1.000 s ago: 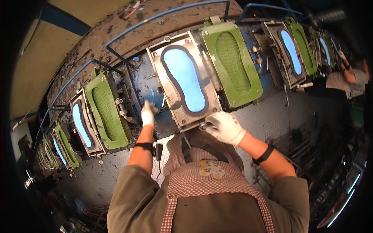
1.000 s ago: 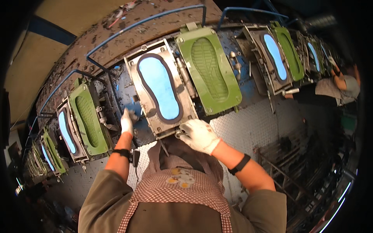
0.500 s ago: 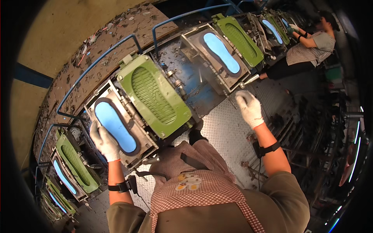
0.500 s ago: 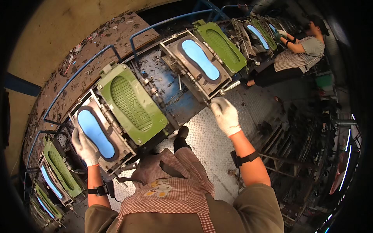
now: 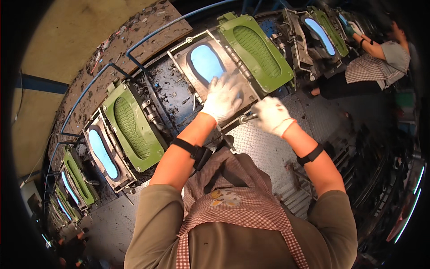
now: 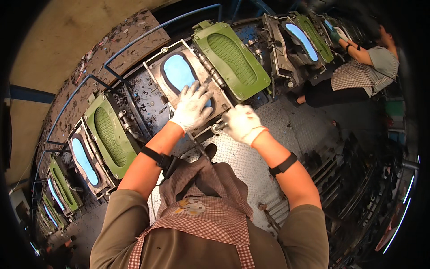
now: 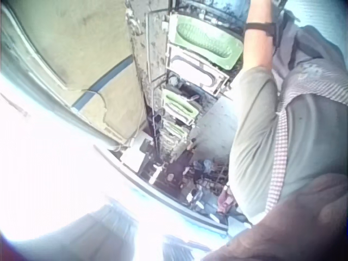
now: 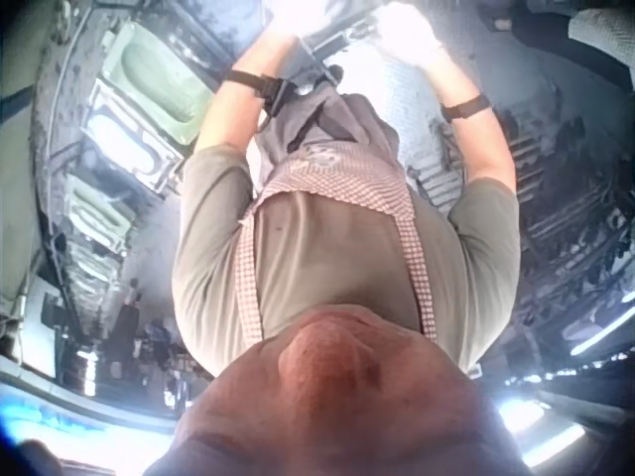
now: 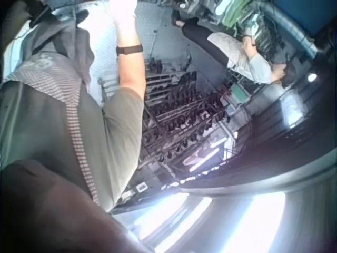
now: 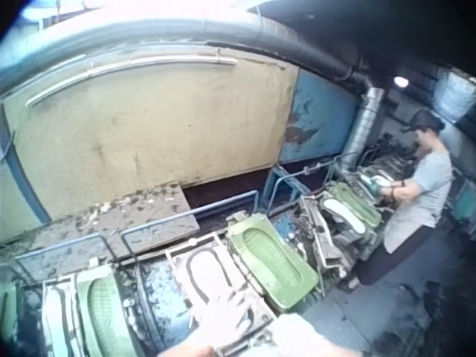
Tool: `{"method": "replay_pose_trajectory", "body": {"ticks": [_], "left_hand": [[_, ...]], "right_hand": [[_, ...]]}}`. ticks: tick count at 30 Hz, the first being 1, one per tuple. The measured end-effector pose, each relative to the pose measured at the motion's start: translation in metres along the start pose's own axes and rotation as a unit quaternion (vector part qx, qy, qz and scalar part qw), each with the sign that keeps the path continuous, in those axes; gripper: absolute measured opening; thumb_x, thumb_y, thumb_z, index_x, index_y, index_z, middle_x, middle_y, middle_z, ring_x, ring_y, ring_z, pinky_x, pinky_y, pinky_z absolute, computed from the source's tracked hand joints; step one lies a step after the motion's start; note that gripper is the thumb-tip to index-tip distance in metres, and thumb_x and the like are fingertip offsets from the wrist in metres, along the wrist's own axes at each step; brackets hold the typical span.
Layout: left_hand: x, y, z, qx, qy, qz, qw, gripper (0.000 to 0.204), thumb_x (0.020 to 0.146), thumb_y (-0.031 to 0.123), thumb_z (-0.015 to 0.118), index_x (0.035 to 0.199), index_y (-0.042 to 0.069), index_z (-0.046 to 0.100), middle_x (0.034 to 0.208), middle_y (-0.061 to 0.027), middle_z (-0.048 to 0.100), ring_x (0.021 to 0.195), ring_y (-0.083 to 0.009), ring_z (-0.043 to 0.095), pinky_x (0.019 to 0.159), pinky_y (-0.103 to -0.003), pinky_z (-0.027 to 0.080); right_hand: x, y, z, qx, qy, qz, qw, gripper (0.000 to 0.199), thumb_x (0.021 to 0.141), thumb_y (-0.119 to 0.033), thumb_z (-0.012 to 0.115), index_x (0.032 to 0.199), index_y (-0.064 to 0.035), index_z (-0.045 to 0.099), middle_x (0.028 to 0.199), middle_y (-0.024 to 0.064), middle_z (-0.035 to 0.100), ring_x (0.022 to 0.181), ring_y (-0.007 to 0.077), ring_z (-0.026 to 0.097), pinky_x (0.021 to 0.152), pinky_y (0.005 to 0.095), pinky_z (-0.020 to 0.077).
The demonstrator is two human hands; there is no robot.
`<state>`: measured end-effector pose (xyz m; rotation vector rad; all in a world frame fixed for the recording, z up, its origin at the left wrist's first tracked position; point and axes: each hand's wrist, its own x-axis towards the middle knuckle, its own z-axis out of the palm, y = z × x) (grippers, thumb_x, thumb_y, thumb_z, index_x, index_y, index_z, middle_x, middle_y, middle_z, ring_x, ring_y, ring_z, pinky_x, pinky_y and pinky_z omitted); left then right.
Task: Operating a machinery line to press or mold shoe sole components.
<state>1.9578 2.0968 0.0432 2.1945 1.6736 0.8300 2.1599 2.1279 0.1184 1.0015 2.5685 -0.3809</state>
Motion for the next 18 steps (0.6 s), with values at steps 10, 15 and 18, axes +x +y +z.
{"method": "replay_pose_trajectory", "body": {"ticks": [10, 15, 18], "left_hand": [[0.016, 0.017, 0.012, 0.051, -0.118, -0.019, 0.992, 0.06, 0.081, 0.028, 0.066, 0.132, 0.002, 0.049, 0.144, -0.0223, 0.042, 0.138, -0.0407, 0.033, 0.114, -0.057, 0.022], [0.052, -0.004, 0.022, 0.115, 0.028, -0.194, 0.974, 0.065, 0.088, 0.038, 0.058, 0.136, -0.004, 0.045, 0.145, -0.0291, 0.039, 0.139, -0.0436, 0.032, 0.115, -0.053, 0.022], [0.093, -0.049, 0.017, 0.176, 0.024, -0.241, 0.954, 0.057, 0.091, 0.037, 0.051, 0.134, -0.001, 0.048, 0.143, -0.0227, 0.045, 0.136, -0.0386, 0.038, 0.114, -0.049, 0.027]], "right_hand": [[0.032, 0.053, 0.029, 0.026, -0.018, -0.205, 0.978, 0.013, 0.076, -0.021, 0.062, 0.079, -0.0101, 0.068, 0.074, 0.013, 0.069, 0.075, 0.0304, 0.069, 0.07, 0.043, 0.0536], [0.036, 0.062, 0.035, 0.039, 0.013, -0.221, 0.974, 0.015, 0.075, -0.022, 0.065, 0.083, -0.0103, 0.068, 0.077, 0.0119, 0.069, 0.077, 0.0308, 0.068, 0.071, 0.0425, 0.0527], [0.033, 0.061, 0.036, 0.067, 0.042, -0.215, 0.973, 0.018, 0.075, -0.027, 0.067, 0.083, -0.0107, 0.068, 0.078, 0.0112, 0.068, 0.078, 0.0314, 0.067, 0.071, 0.0426, 0.0526]]}}
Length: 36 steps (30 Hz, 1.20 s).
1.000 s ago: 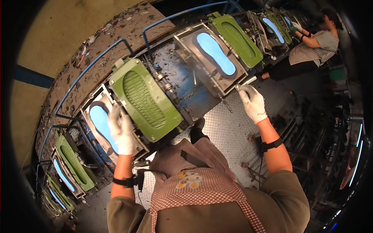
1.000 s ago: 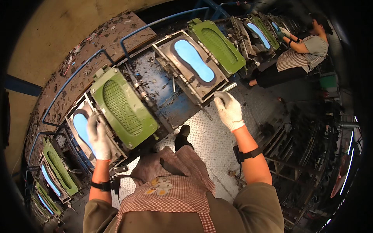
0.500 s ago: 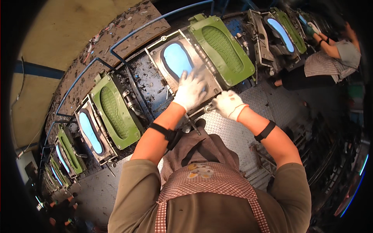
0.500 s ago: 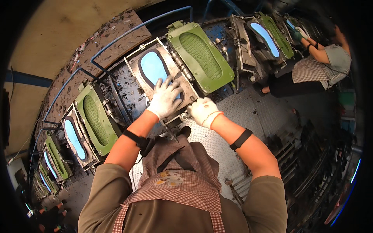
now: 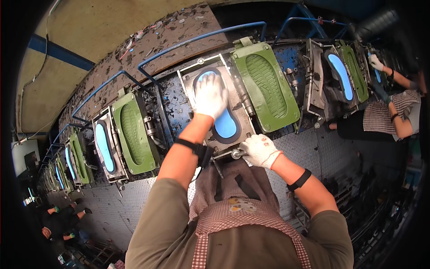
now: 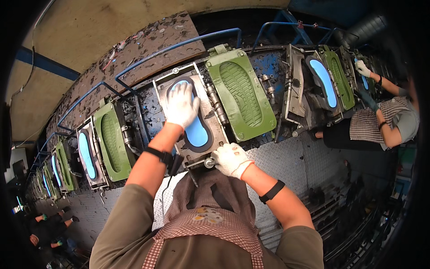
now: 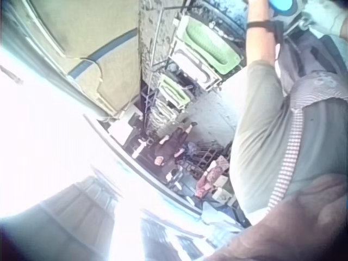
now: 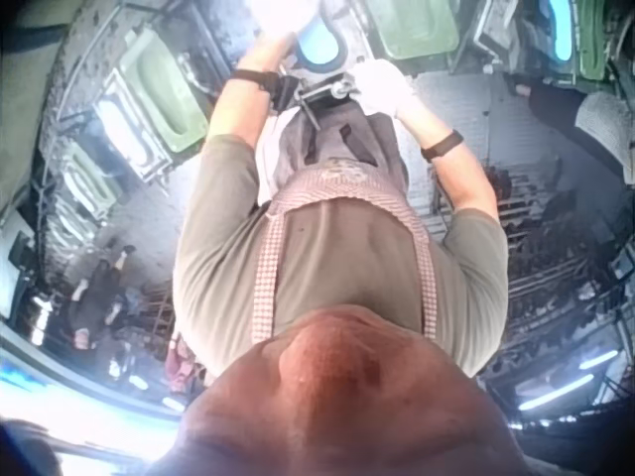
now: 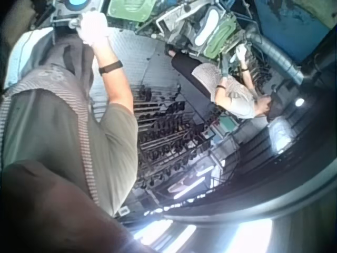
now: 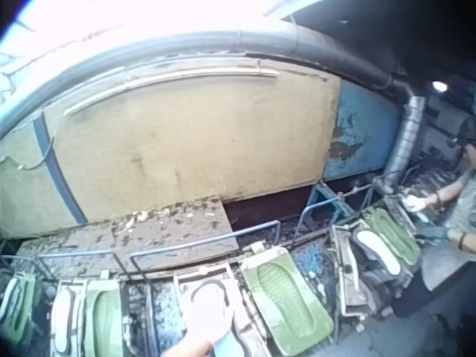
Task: Operating a machinery line to press or mold shoe sole components.
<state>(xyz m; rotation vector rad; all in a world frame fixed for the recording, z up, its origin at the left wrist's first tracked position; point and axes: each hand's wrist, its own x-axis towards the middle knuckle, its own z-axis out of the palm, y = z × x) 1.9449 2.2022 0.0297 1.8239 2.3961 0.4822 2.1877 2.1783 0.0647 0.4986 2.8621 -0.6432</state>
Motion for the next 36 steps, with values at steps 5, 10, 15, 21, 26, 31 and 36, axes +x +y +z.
{"method": "replay_pose_trajectory", "body": {"ticks": [5, 10, 15, 21, 26, 31, 36], "left_hand": [[0.043, -0.024, 0.017, -0.002, 0.03, 0.005, 1.0, 0.032, 0.09, 0.027, 0.049, 0.107, 0.002, 0.06, 0.114, -0.0188, 0.062, 0.109, -0.0348, 0.057, 0.098, -0.046, 0.044], [0.044, -0.018, 0.025, -0.011, 0.049, 0.032, 0.998, 0.031, 0.089, 0.025, 0.051, 0.108, 0.003, 0.062, 0.119, -0.0183, 0.063, 0.113, -0.0347, 0.058, 0.097, -0.045, 0.046], [0.038, -0.029, 0.028, 0.002, 0.03, 0.028, 0.999, 0.035, 0.09, 0.024, 0.049, 0.114, 0.002, 0.061, 0.123, -0.0185, 0.061, 0.118, -0.0345, 0.055, 0.101, -0.044, 0.043], [0.045, -0.007, 0.022, 0.021, -0.006, 0.007, 1.0, 0.039, 0.093, 0.026, 0.045, 0.121, 0.001, 0.058, 0.131, -0.0203, 0.056, 0.125, -0.0348, 0.05, 0.105, -0.044, 0.04], [0.048, -0.006, 0.023, 0.048, -0.027, -0.02, 0.998, 0.041, 0.096, 0.028, 0.044, 0.127, 0.003, 0.056, 0.136, -0.0188, 0.053, 0.129, -0.0337, 0.047, 0.108, -0.044, 0.037], [0.044, 0.024, 0.009, 0.081, -0.117, -0.168, 0.976, 0.058, 0.095, 0.042, 0.046, 0.14, 0.006, 0.048, 0.151, -0.0213, 0.037, 0.143, -0.0354, 0.029, 0.118, -0.043, 0.019], [0.003, 0.259, 0.055, -0.011, 0.04, 0.127, 0.991, 0.037, 0.085, 0.019, 0.062, 0.118, 0.004, 0.061, 0.125, -0.0207, 0.057, 0.124, -0.0375, 0.049, 0.107, -0.047, 0.038]], "right_hand": [[0.008, -0.011, -0.012, 0.049, -0.062, 0.056, 0.995, 0.026, 0.077, -0.035, 0.069, 0.084, -0.01, 0.069, 0.081, 0.011, 0.069, 0.081, 0.0304, 0.068, 0.074, 0.042, 0.053], [0.006, -0.001, -0.003, 0.084, -0.067, 0.067, 0.992, 0.029, 0.078, -0.037, 0.068, 0.083, -0.009, 0.071, 0.075, 0.0139, 0.069, 0.075, 0.0319, 0.069, 0.071, 0.0431, 0.054], [-0.011, 0.018, -0.005, 0.134, 0.055, 0.073, 0.987, 0.032, 0.082, -0.038, 0.064, 0.092, -0.0076, 0.07, 0.083, 0.0145, 0.067, 0.079, 0.032, 0.067, 0.073, 0.0429, 0.0537], [-0.109, 0.192, -0.058, -0.107, 0.274, 0.256, 0.921, 0.02, 0.091, -0.024, 0.056, 0.097, -0.0073, 0.066, 0.095, 0.0163, 0.064, 0.086, 0.0339, 0.065, 0.075, 0.0422, 0.0553], [-0.14, 0.325, -0.128, -0.077, 0.228, 0.443, 0.863, 0.029, 0.09, -0.028, 0.056, 0.113, -0.0102, 0.059, 0.108, 0.0195, 0.063, 0.099, 0.039, 0.063, 0.085, 0.0479, 0.0514], [-0.107, 0.416, -0.156, -0.208, 0.151, 0.334, 0.907, 0.032, 0.089, -0.028, 0.058, 0.115, -0.0091, 0.057, 0.106, 0.0201, 0.063, 0.098, 0.0381, 0.064, 0.083, 0.0485, 0.0516], [-0.076, 0.488, -0.144, -0.113, 0.129, 0.333, 0.927, 0.045, 0.101, -0.031, 0.031, 0.096, -0.0067, 0.069, 0.095, 0.0237, 0.069, 0.093, 0.039, 0.068, 0.087, 0.0483, 0.0509]]}}
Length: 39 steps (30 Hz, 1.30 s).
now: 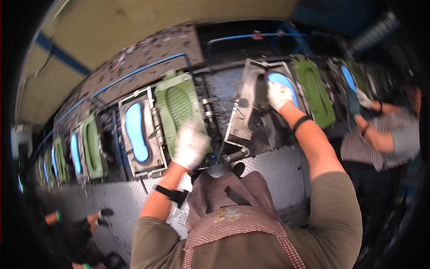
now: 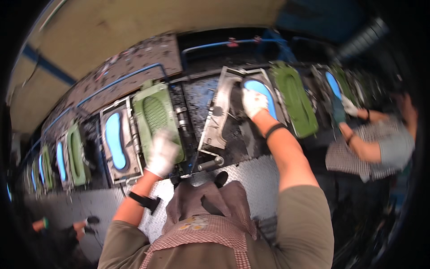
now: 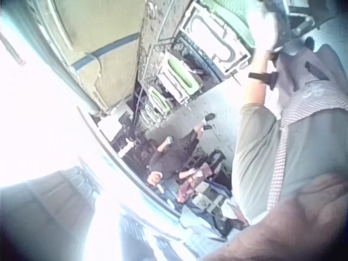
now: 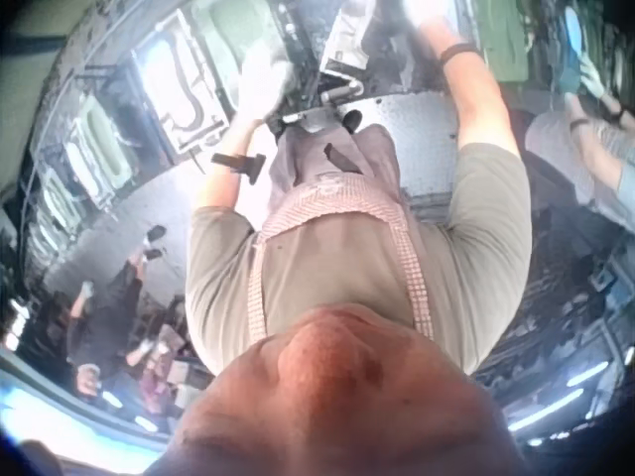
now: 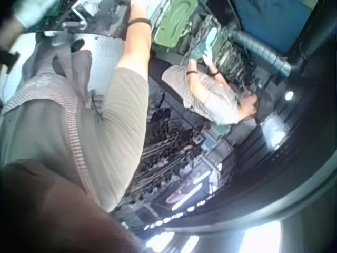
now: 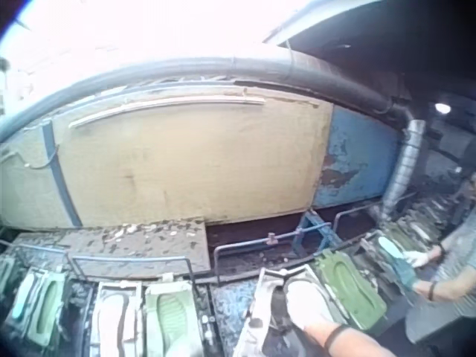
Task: Operating a machinery line to press or mold shoe sole components.
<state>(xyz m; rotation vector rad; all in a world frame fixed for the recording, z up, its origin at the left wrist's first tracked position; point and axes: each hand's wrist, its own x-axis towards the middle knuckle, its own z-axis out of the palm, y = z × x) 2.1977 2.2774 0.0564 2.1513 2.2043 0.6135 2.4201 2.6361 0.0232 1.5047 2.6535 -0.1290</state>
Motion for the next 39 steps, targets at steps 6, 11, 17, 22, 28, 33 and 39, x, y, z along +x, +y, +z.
{"method": "replay_pose_trajectory", "body": {"ticks": [6, 11, 17, 22, 28, 33, 39], "left_hand": [[0.036, 0.133, 0.106, -0.198, 0.16, -0.265, 0.93, 0.043, 0.083, 0.021, 0.067, 0.12, 0.002, 0.058, 0.126, -0.022, 0.057, 0.119, -0.0382, 0.055, 0.101, -0.044, 0.045], [0.084, 0.124, 0.113, -0.205, -0.006, -0.464, 0.862, 0.052, 0.082, 0.035, 0.062, 0.123, 0.005, 0.057, 0.12, -0.0216, 0.062, 0.111, -0.0374, 0.06, 0.097, -0.043, 0.048], [0.092, 0.17, 0.14, -0.234, -0.077, -0.526, 0.814, 0.073, 0.081, 0.031, 0.059, 0.142, -0.001, 0.037, 0.13, -0.0276, 0.056, 0.121, -0.0393, 0.055, 0.105, -0.042, 0.042], [0.129, 0.259, 0.209, -0.406, -0.194, -0.433, 0.781, 0.097, 0.08, 0.041, 0.067, 0.149, -0.006, 0.018, 0.134, -0.0322, 0.05, 0.128, -0.0393, 0.05, 0.108, -0.037, 0.038], [0.128, 0.257, 0.239, -0.345, -0.037, -0.532, 0.772, 0.111, 0.071, 0.04, 0.08, 0.149, -0.004, 0.014, 0.141, -0.0281, 0.033, 0.128, -0.0444, 0.043, 0.105, -0.046, 0.04], [0.162, 0.257, 0.247, -0.342, -0.021, -0.527, 0.778, 0.115, 0.068, 0.042, 0.083, 0.15, -0.003, 0.015, 0.144, -0.0275, 0.032, 0.131, -0.045, 0.04, 0.108, -0.047, 0.037], [0.146, 0.255, 0.252, -0.264, 0.05, -0.462, 0.845, 0.116, 0.066, 0.032, 0.085, 0.152, 0.001, 0.013, 0.151, -0.0254, 0.023, 0.137, -0.042, 0.033, 0.113, -0.045, 0.033]], "right_hand": [[0.001, 0.016, -0.005, -0.135, -0.03, -0.136, 0.981, 0.03, 0.095, -0.013, 0.036, 0.104, -0.0026, 0.062, 0.097, 0.0225, 0.07, 0.088, 0.038, 0.07, 0.079, 0.0482, 0.0542], [0.029, 0.032, 0.043, -0.074, 0.01, -0.196, 0.978, 0.032, 0.095, -0.017, 0.039, 0.102, -0.0038, 0.066, 0.091, 0.0215, 0.071, 0.082, 0.0378, 0.07, 0.074, 0.0493, 0.055], [0.038, 0.038, 0.06, 0.057, 0.01, -0.191, 0.98, 0.027, 0.082, -0.013, 0.05, 0.101, -0.0037, 0.067, 0.095, 0.025, 0.069, 0.09, 0.0388, 0.069, 0.083, 0.0479, 0.0535], [0.068, 0.091, 0.06, 0.046, 0.009, -0.264, 0.963, 0.028, 0.088, -0.02, 0.048, 0.1, -0.0013, 0.066, 0.095, 0.0274, 0.068, 0.092, 0.0398, 0.067, 0.082, 0.0496, 0.0532], [0.009, 0.089, -0.108, 0.143, 0.349, -0.373, 0.847, 0.014, 0.086, -0.003, 0.058, 0.099, 0.0026, 0.061, 0.099, 0.0156, 0.062, 0.087, 0.0319, 0.064, 0.078, 0.0361, 0.0564], [0.011, 0.095, 0.067, 0.138, 0.147, -0.251, 0.947, 0.056, 0.088, -0.03, 0.062, 0.135, -0.0025, 0.05, 0.141, 0.0212, 0.044, 0.136, 0.0363, 0.035, 0.114, 0.0436, 0.0283], [-0.027, 0.133, 0.076, 0.348, 0.034, -0.241, 0.905, 0.057, 0.089, -0.03, 0.061, 0.137, -0.002, 0.048, 0.148, 0.0193, 0.039, 0.139, 0.0363, 0.035, 0.116, 0.0408, 0.0272]]}}
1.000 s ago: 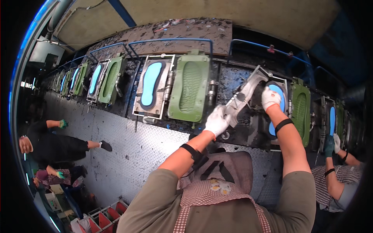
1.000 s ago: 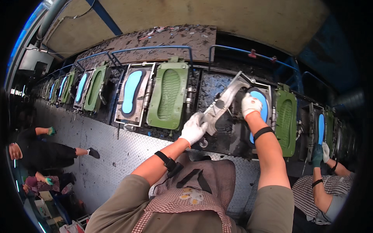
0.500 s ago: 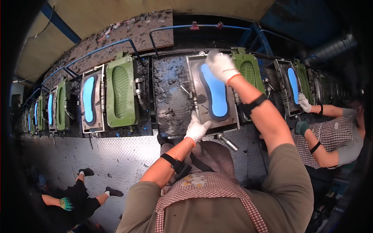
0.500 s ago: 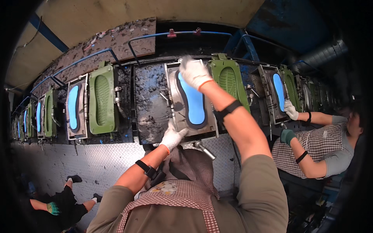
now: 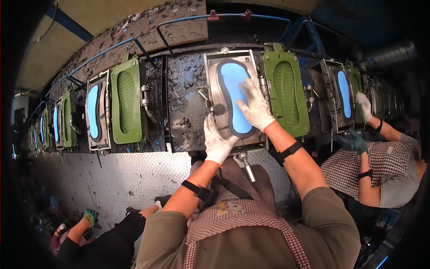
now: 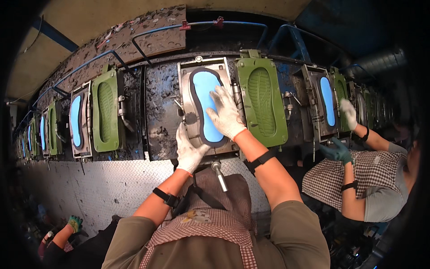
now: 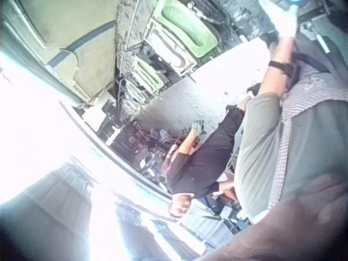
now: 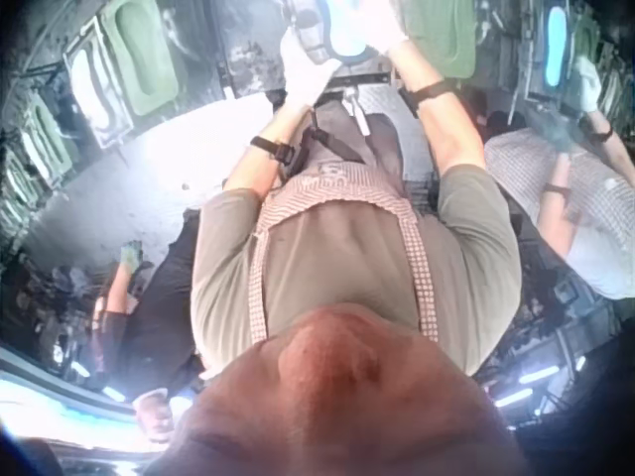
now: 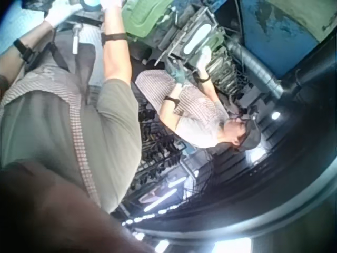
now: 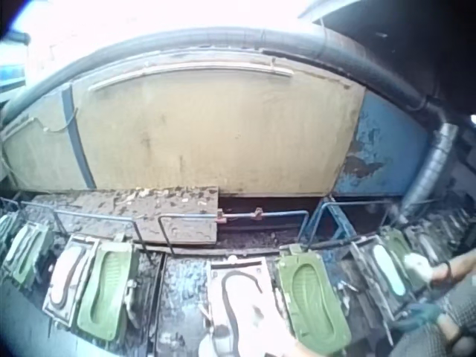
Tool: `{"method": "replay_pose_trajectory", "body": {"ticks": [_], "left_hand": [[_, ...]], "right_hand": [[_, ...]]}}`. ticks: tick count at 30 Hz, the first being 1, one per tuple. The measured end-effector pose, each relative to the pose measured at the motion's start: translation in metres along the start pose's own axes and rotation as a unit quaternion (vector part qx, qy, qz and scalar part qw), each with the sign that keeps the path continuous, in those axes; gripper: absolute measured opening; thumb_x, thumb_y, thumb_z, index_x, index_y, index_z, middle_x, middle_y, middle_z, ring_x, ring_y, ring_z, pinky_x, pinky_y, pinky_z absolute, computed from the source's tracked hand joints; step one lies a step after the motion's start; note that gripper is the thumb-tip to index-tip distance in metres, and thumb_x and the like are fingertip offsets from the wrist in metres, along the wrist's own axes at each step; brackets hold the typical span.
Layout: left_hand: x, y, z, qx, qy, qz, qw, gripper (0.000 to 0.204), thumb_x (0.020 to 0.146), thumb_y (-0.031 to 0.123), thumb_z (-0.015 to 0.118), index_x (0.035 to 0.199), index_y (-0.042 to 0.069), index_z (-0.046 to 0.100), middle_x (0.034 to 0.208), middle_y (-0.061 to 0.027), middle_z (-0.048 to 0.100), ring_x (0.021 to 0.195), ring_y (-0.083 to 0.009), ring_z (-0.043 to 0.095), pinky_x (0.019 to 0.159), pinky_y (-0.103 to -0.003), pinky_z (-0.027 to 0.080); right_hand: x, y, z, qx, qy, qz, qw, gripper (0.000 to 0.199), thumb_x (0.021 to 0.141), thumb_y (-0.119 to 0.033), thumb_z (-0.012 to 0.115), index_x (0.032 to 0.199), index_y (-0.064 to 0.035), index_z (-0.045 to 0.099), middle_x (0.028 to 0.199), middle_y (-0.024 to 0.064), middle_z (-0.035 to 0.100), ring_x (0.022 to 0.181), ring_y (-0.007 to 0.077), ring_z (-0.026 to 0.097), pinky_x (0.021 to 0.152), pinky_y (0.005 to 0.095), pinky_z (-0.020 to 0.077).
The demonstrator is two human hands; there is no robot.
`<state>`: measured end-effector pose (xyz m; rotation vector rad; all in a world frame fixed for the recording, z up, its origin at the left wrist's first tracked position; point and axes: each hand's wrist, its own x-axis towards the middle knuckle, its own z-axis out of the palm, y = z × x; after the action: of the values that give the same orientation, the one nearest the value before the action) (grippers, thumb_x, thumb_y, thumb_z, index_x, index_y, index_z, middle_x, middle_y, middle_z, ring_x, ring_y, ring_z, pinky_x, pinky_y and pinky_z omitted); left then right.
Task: Operating a machinery line to press or mold shoe sole components.
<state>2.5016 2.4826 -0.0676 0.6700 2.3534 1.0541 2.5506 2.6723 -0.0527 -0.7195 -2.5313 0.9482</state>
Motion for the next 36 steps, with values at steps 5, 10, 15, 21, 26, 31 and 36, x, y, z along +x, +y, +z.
{"method": "replay_pose_trajectory", "body": {"ticks": [5, 10, 15, 21, 26, 31, 36], "left_hand": [[-0.005, 0.006, 0.005, -0.006, 0.021, -0.003, 1.0, 0.112, 0.066, 0.03, 0.083, 0.151, 0.0, 0.016, 0.15, -0.0259, 0.023, 0.138, -0.0415, 0.032, 0.114, -0.044, 0.033], [0.0, -0.006, 0.01, 0.093, 0.073, 0.138, 0.983, 0.106, 0.063, 0.032, 0.084, 0.147, 0.001, 0.028, 0.149, -0.0284, 0.026, 0.138, -0.0458, 0.028, 0.113, -0.051, 0.029], [0.025, 0.004, -0.012, 0.145, 0.032, 0.29, 0.945, 0.094, 0.063, 0.031, 0.085, 0.142, 0.007, 0.04, 0.147, -0.0267, 0.032, 0.138, -0.0459, 0.029, 0.112, -0.055, 0.029], [0.039, 0.0, -0.012, 0.121, -0.059, 0.437, 0.889, 0.059, 0.067, 0.018, 0.078, 0.121, 0.005, 0.059, 0.133, -0.0141, 0.051, 0.129, -0.0374, 0.044, 0.107, -0.049, 0.039], [0.047, 0.001, 0.0, 0.006, -0.068, 0.438, 0.897, 0.04, 0.075, 0.011, 0.073, 0.113, 0.003, 0.062, 0.118, -0.0124, 0.061, 0.117, -0.0331, 0.054, 0.099, -0.044, 0.046], [0.06, -0.008, -0.004, -0.081, -0.033, 0.389, 0.917, 0.025, 0.08, 0.01, 0.07, 0.104, 0.002, 0.067, 0.106, -0.0139, 0.067, 0.107, -0.0332, 0.061, 0.094, -0.042, 0.049], [0.063, 0.001, 0.005, -0.109, -0.021, 0.397, 0.911, 0.017, 0.083, 0.01, 0.067, 0.098, 0.003, 0.068, 0.101, -0.0136, 0.068, 0.103, -0.0324, 0.063, 0.092, -0.042, 0.05]], "right_hand": [[0.034, 0.027, -0.009, 0.045, 0.002, 0.087, 0.995, 0.063, 0.088, -0.038, 0.059, 0.137, 0.0003, 0.049, 0.146, 0.0205, 0.041, 0.137, 0.0331, 0.039, 0.114, 0.0398, 0.0316], [0.14, -0.019, -0.004, -0.143, -0.128, 0.167, 0.967, 0.063, 0.086, -0.044, 0.06, 0.132, -0.0014, 0.053, 0.125, 0.0234, 0.06, 0.118, 0.0369, 0.058, 0.101, 0.0433, 0.0459], [0.137, 0.004, 0.01, -0.063, -0.113, 0.062, 0.99, 0.045, 0.09, -0.045, 0.057, 0.115, -0.0097, 0.068, 0.11, 0.0201, 0.068, 0.105, 0.0349, 0.065, 0.093, 0.0429, 0.0492], [0.141, 0.006, 0.024, -0.041, -0.059, -0.016, 0.997, 0.039, 0.092, -0.04, 0.055, 0.104, -0.0059, 0.07, 0.101, 0.0202, 0.068, 0.098, 0.0379, 0.065, 0.086, 0.0443, 0.0504], [0.172, 0.019, 0.025, -0.142, -0.063, 0.071, 0.985, 0.037, 0.093, -0.038, 0.052, 0.107, -0.0069, 0.066, 0.105, 0.0181, 0.067, 0.102, 0.0372, 0.062, 0.09, 0.0467, 0.0477], [0.091, 0.009, 0.022, -0.085, 0.135, -0.055, 0.986, 0.039, 0.092, -0.031, 0.058, 0.12, -0.0044, 0.06, 0.127, 0.0173, 0.055, 0.122, 0.036, 0.049, 0.105, 0.0438, 0.0387], [0.049, -0.001, 0.017, -0.152, 0.015, -0.077, 0.985, 0.048, 0.086, -0.02, 0.062, 0.131, -0.0037, 0.056, 0.14, 0.0195, 0.045, 0.136, 0.0338, 0.036, 0.111, 0.0452, 0.0333]]}}
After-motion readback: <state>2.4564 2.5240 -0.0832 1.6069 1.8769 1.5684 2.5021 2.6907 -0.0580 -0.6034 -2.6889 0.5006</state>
